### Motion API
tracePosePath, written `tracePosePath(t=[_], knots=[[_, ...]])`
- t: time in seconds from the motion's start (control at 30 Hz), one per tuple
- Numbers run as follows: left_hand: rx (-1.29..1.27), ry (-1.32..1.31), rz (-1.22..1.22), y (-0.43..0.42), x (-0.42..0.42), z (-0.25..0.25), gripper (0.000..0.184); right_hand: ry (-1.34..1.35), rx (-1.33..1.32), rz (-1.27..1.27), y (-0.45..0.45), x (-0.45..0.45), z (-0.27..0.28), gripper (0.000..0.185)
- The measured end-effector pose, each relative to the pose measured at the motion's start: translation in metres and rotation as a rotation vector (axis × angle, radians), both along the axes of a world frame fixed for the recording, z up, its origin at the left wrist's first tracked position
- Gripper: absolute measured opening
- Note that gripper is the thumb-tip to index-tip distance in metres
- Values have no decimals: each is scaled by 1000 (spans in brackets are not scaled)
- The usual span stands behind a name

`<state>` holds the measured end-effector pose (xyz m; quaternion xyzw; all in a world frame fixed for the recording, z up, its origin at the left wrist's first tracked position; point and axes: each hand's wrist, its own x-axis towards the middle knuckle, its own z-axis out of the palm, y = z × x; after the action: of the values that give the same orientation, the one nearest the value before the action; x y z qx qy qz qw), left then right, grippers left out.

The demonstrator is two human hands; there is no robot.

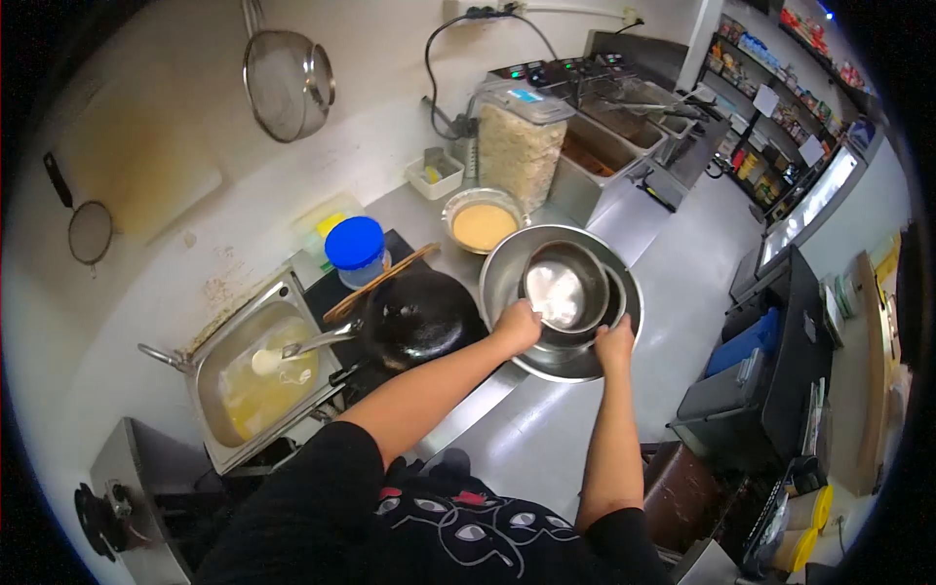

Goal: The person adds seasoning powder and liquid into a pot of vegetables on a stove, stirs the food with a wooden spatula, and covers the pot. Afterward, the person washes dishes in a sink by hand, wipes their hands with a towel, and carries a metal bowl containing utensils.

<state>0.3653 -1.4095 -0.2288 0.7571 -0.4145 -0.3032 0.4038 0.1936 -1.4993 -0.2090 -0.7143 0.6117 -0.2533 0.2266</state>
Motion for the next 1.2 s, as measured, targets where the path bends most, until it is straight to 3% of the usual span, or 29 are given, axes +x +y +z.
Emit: tracePosePath(t=[0.13, 0.2, 0.27, 0.33, 0.4, 0.53, 0.57, 0.67, 0.73, 0.83, 0.9, 1.0, 1.1, 1.2], knots=[[79, -203, -99, 12, -5, 38, 31, 120, -120, 128, 27, -2, 12, 65], [214, -273, -291, 14, 0, 47, 32, 193, -141, 140, 22, -9, -8, 66], [207, -248, -158, 19, -7, 39, 32, 198, -179, 158, 25, -14, 3, 66], [127, -391, -213, 12, -14, 11, 34, 222, -254, 165, 20, -22, 0, 64], [-149, -382, -142, 57, -13, 58, 36, 202, -306, 177, 25, -25, 2, 60], [-593, -428, -229, 145, 27, 54, 33, 177, -419, 241, 35, -37, -2, 55], [-591, -446, -172, 173, 41, 46, 32, 154, -433, 240, 35, -41, -8, 53], [-375, -449, 113, 276, 90, 30, 28, 36, -255, 212, 55, -41, 6, 51], [-169, -419, 358, 355, 128, 1, 25, -29, -294, 208, 61, -50, 2, 46], [142, -534, 589, 483, 194, -54, 21, 127, -433, 140, 87, -51, 4, 42], [361, -673, 768, 542, 223, -42, 20, 200, -513, 170, 94, -56, 2, 40], [523, -596, 843, 602, 276, -65, 23, 184, -497, 168, 111, -46, 8, 40], [876, -745, 405, 623, 332, -145, 22, 216, -442, 156, 137, -23, 20, 38], [757, -660, 483, 591, 351, -166, 20, 243, -493, 177, 162, -11, 21, 37]])
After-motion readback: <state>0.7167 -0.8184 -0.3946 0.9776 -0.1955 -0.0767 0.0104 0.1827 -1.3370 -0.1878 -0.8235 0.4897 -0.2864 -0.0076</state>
